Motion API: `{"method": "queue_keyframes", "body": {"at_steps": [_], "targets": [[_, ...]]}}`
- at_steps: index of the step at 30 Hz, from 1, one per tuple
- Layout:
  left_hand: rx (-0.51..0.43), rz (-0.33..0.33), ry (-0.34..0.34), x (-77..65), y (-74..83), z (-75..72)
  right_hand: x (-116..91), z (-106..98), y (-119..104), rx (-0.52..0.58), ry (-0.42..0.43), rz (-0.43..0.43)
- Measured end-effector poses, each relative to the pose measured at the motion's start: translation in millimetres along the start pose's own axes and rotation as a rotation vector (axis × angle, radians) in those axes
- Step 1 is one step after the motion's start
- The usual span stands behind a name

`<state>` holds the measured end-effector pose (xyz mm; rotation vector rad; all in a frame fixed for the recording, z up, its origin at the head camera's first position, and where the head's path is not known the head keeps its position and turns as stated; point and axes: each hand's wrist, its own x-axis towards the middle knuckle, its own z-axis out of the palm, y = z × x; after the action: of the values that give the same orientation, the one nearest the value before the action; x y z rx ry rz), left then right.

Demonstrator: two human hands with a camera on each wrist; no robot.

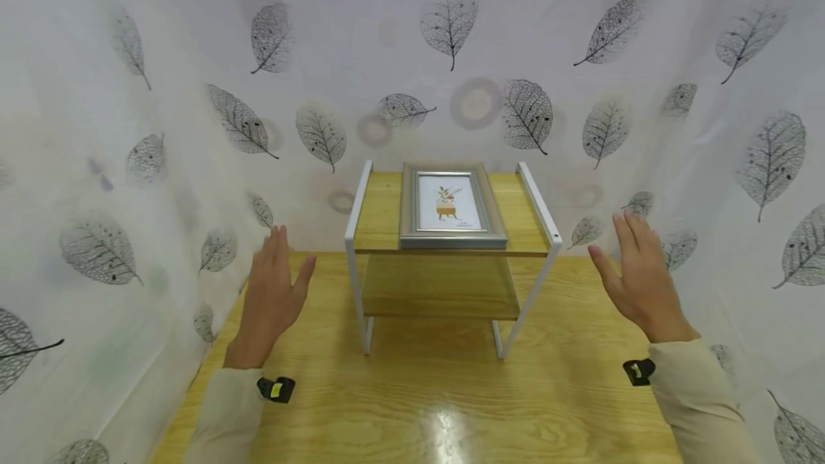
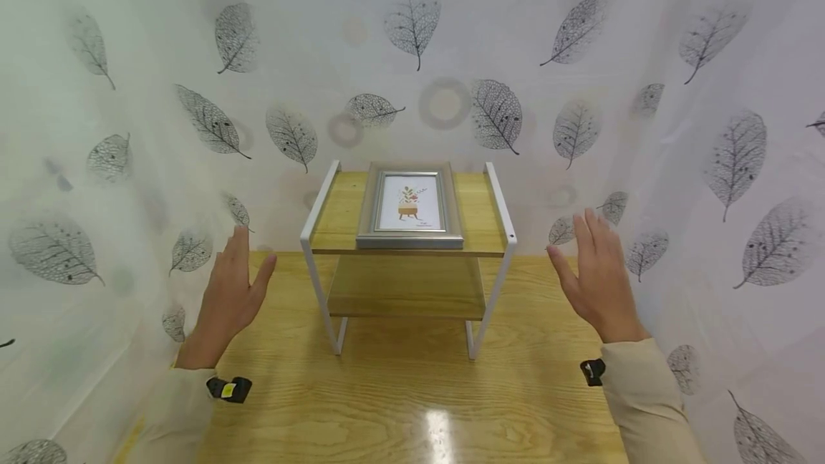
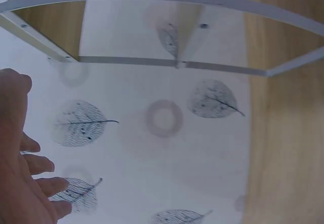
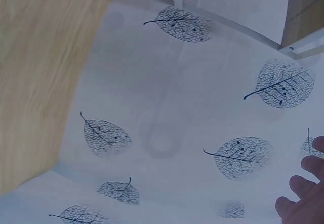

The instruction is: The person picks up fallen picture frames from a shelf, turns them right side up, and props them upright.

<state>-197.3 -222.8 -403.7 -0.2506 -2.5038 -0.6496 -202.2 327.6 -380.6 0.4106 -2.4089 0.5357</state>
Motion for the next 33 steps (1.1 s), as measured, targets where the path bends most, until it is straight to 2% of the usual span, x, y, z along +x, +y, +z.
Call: {"method": "queue_keyframes", "body": {"at_steps": [8, 17, 25, 33], "targets": [[-0.073, -0.064, -0.043, 32.7, 25.9, -19.0, 37, -13, -16, 0.059, 0.07, -0.013], [-0.179, -0.085, -0.066, 61.0, 55.1, -41.1, 73, -20, -41, 0.104, 0.15, -0.043], [-0.283, -0.082, -0.062, 78.3, 81.6, -49.1, 98, -22, -68, 0.178, 0.192, -0.042], [-0.355, -0.086, -0.078, 88.5, 107.8, -53.8, 117, -19, -92, 0.24, 0.229, -0.039]]}}
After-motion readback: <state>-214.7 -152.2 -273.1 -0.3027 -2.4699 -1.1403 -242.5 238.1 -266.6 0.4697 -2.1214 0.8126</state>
